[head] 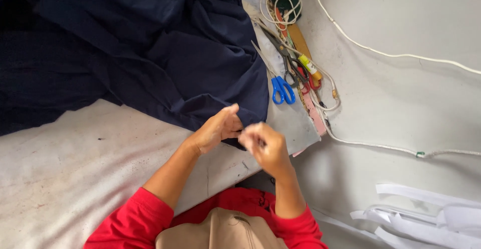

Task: The person cuts a dark blue garment with blue-handled scissors on a white work surface. They trim the fabric edges and remove loose threads, occasionally using a seam ripper to remove stitches. The person repeatedly adjusts the garment and cuts along the seams.

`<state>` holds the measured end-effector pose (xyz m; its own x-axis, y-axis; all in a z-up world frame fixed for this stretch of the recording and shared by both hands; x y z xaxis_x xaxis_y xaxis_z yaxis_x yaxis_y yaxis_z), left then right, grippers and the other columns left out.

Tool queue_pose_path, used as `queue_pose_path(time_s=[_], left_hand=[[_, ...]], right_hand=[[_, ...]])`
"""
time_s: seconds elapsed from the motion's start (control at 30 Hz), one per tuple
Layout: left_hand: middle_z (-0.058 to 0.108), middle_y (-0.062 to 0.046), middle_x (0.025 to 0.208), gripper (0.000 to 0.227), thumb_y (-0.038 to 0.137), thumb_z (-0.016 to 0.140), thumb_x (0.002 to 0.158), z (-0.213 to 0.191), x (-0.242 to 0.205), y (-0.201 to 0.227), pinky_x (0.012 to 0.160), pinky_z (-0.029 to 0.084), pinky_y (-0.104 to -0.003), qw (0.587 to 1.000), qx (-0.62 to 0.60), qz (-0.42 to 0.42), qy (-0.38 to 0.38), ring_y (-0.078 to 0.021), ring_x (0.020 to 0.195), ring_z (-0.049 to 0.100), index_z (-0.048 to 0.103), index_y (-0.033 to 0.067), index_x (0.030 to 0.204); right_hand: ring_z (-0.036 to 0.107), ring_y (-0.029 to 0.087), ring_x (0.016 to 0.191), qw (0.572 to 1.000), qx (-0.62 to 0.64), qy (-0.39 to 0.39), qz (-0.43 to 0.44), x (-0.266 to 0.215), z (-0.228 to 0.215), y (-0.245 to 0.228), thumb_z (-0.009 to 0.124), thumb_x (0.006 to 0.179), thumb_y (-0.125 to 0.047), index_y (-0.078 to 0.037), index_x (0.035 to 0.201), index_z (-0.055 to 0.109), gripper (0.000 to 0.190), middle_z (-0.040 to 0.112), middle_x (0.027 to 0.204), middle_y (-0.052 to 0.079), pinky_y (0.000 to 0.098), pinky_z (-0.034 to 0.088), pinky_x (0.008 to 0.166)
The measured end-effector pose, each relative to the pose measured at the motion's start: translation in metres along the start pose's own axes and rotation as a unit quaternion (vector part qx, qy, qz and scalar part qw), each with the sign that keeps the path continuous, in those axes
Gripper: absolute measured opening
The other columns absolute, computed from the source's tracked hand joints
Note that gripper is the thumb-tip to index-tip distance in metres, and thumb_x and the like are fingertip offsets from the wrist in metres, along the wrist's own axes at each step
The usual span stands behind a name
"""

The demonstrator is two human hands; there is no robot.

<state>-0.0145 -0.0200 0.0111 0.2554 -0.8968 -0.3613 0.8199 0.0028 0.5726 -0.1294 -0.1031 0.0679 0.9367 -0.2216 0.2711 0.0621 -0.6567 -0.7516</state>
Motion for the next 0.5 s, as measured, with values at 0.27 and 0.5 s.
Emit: queue_pose_path(time_s=[0.27,0.5], left_hand=[[0.061,-0.03,0.135,0.119,0.084,0.007,0.087,0.005,-0.011,0.017,0.11,0.044,-0.05,0.981,0.171,-0.03,-0.082,-0.0408,0.135,0.052,0.053,-0.0128,0.138],[0.067,-0.007,0.059,0.058,0.055,0.042,0.103,-0.019,0.003,-0.008,0.057,0.052,-0.03,0.908,0.243,0.167,0.299,-0.0227,0.053,0.06,0.076,0.0149,0.079]], right_hand=[[0.073,0.03,0.085,0.937,-0.286,-0.058,0.191,0.029,-0.005,0.033,0.077,0.08,-0.022,-0.021,0.096,0.071,0.017,0.069,0.083,0.003,0.0396,0.057,0.073],[0.066,0.015,0.07,0.959,-0.044,0.06,0.274,0.028,-0.016,0.099,0.068,0.087,-0.014,-0.012,0.092,0.069,0.006,0.07,0.071,0.006,0.0327,0.054,0.067]])
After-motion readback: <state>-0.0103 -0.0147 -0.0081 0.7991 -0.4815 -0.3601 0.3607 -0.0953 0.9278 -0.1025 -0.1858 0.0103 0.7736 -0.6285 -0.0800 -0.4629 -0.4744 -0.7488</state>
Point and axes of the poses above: each hand's wrist, its own x-axis towards the middle knuckle, its own z-axis out of the palm, y = z × x, the point moved 3 cm from there along x, towards the middle knuckle
